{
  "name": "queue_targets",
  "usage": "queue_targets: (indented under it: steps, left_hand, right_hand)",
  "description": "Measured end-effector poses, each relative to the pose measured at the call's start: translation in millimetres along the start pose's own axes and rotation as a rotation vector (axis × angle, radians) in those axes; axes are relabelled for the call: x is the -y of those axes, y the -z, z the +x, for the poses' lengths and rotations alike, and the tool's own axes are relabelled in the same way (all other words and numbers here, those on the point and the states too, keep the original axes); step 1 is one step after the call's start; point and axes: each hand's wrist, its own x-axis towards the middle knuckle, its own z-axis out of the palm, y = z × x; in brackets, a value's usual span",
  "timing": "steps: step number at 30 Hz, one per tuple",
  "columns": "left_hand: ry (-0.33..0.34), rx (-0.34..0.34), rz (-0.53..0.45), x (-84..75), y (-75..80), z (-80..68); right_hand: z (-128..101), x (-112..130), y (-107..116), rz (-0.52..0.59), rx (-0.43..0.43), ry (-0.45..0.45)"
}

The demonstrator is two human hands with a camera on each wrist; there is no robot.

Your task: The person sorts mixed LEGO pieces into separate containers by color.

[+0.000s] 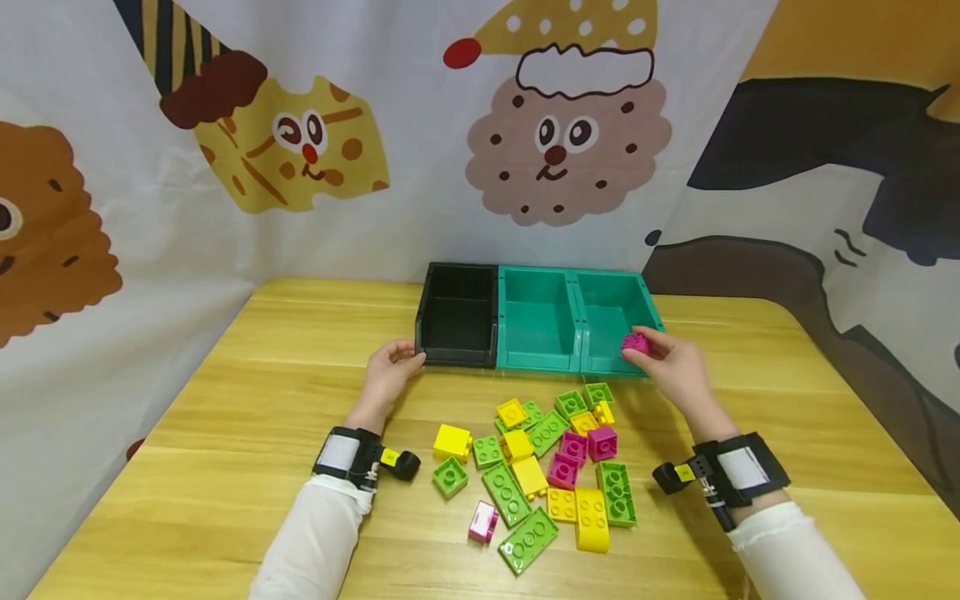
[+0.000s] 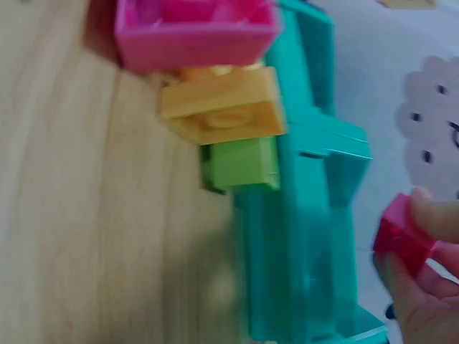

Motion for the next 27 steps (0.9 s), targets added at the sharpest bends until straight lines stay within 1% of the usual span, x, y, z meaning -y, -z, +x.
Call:
queue_targets:
  steps: [2, 5, 9, 13, 16, 22, 27]
  left_hand:
    - [-0.001, -0.002, -0.002, -0.1, 0.9, -0.3]
    - [-0.003, -0.003, 0.002, 0.0, 1.5, -0.2]
    - [-0.007, 0.006, 0.012, 0.5, 1.9, -0.6]
    - [-0.003, 0.012, 0.005, 1.4, 1.7, -0.8]
    - [0.004, 0.011, 0.0, 1.8, 0.5, -0.3]
    - [-0.002, 0.01, 0.001, 0.3, 0.3, -0.6]
    - [-0.003, 0.01, -0.001, 0.9, 0.4, -1.0]
  right_hand:
    - [8.1, 2.0, -6.6, 0.0, -0.009, 0.022]
    - [19.4, 2.6, -15.4, -0.043, -0.004, 0.04]
    - [32.2, -1.6, -24.1, -0.133, 0.065, 0.044]
    - [41.6, -8.7, -30.1, -0.214, 0.145, 0.03]
    - [45.8, -11.8, -32.9, -0.242, 0.166, 0.033]
    - [49.0, -10.3, -36.3, -0.257, 0.158, 0.032]
    - [50.2, -8.8, -38.8, -0.298, 0.198, 0.008]
